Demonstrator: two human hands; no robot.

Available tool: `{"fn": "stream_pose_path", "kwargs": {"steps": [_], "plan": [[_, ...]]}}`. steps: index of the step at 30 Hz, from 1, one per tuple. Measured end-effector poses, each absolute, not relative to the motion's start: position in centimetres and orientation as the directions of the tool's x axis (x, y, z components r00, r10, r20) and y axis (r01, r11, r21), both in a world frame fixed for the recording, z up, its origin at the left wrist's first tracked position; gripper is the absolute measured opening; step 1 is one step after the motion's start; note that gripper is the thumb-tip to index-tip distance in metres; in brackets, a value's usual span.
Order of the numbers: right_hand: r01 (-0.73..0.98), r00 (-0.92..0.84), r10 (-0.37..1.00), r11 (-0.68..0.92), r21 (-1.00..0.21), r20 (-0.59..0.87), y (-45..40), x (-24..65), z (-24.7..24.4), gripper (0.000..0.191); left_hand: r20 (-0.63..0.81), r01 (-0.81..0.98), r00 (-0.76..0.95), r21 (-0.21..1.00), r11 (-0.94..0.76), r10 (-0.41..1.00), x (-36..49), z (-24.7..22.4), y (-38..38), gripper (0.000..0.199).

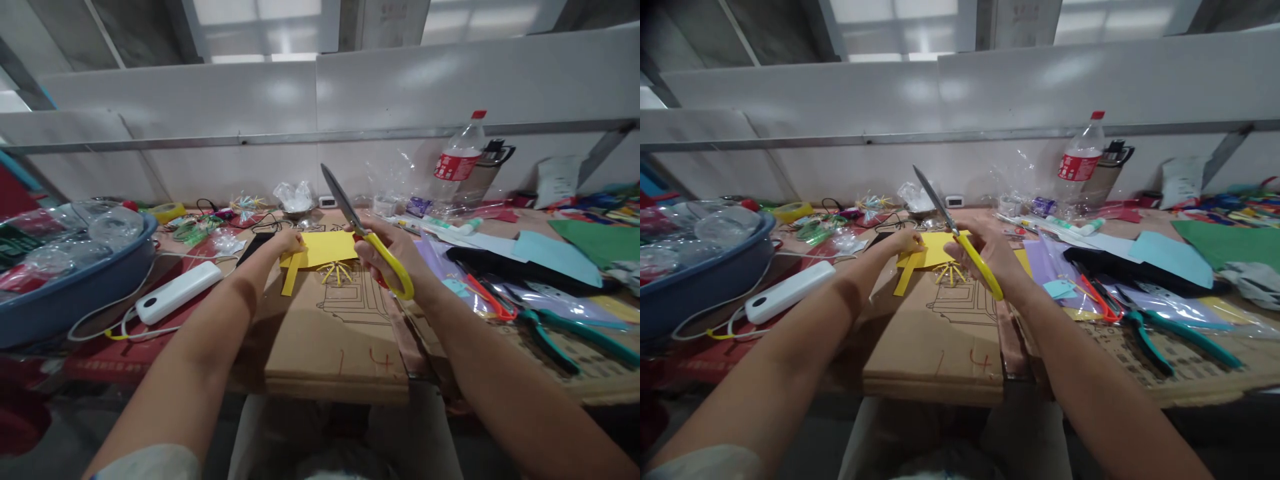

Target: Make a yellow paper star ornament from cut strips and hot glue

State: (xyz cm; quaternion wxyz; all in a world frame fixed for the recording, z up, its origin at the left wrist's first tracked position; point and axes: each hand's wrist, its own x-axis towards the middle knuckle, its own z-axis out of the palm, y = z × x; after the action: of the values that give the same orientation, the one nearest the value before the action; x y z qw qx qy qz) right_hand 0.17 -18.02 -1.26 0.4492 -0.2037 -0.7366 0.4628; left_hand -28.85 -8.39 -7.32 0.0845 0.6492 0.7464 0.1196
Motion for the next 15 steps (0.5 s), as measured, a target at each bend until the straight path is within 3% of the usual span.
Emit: {"fn": "stream_pose_path", "kwargs": {"steps": [4,9,12,15], "plan": [[0.051,-0.766,0.554,0.558,-0.828,0.326,-17.5,0.7,-1.1,0.043,0.019,0.974,-0.062,0.221,0.056,0.998,-29.6,-7.1,-7.5,0.019],[0.223,-0.972,0.224,0.804,-0.552,-0.066,-17.6,0.7,-1.4,0.036,-0.005,0.987,0.038,0.159,-0.037,0.999,-30.2,-6.6,-7.0,0.023],[0.273,-0.96,0.218,0.872,-0.407,-0.177,-17.6,0.5,-2.3,0.04,-0.026,0.988,0.088,0.13,-0.084,0.996,-30.5,-6.4,-6.6,0.026],[0.316,-0.945,0.259,0.884,-0.343,-0.203,-17.7,0.4,-3.0,0.047,-0.046,0.985,0.133,0.116,-0.127,0.99,-30.8,-6.3,-6.1,0.028]]}}
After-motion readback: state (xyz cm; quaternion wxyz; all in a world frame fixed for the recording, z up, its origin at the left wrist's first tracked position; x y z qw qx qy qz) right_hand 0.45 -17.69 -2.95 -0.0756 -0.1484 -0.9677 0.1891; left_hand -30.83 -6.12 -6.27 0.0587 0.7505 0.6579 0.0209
